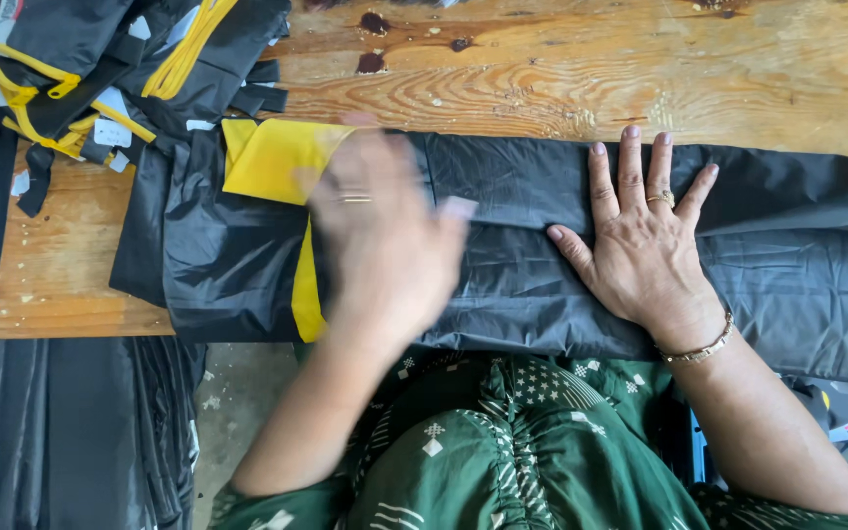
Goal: The person folds a black and yellow fabric item on a wooden table. They smooth the fabric, fold it lengthwise multiple times, and roll it into a compact bundle.
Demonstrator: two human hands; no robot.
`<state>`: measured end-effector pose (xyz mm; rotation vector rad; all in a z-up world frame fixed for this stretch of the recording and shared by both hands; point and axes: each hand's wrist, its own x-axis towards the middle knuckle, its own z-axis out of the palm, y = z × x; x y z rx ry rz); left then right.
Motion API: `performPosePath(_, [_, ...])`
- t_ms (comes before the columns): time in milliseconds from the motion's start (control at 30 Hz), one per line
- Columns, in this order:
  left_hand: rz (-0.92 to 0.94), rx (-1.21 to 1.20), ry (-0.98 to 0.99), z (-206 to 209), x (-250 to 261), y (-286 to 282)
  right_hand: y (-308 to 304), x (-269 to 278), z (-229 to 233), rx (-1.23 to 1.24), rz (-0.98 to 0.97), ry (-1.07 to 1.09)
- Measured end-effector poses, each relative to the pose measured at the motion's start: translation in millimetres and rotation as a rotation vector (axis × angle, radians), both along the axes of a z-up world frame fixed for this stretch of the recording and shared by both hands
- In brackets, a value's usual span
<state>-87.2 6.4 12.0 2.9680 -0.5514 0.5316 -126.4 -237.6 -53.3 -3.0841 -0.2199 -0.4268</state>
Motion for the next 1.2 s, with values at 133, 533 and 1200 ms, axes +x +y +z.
performPosePath(133, [-0.37,-0.129,0.206,-46.1,-11.8,-70.0,-3.9,-0.4,-3.7,0.015,-0.004,0.055])
performPosePath(533, [0.193,0.029,0.679,-19.5,19.1,44.8,-3.1,-0.9,-4.9,0.04,0.001,-0.009])
performPosePath(1200, [-0.049,0.269,0.625,-21.3,55.4,32.6,-0.6,-1.1,-5.4,0.014,-0.027,-0.022])
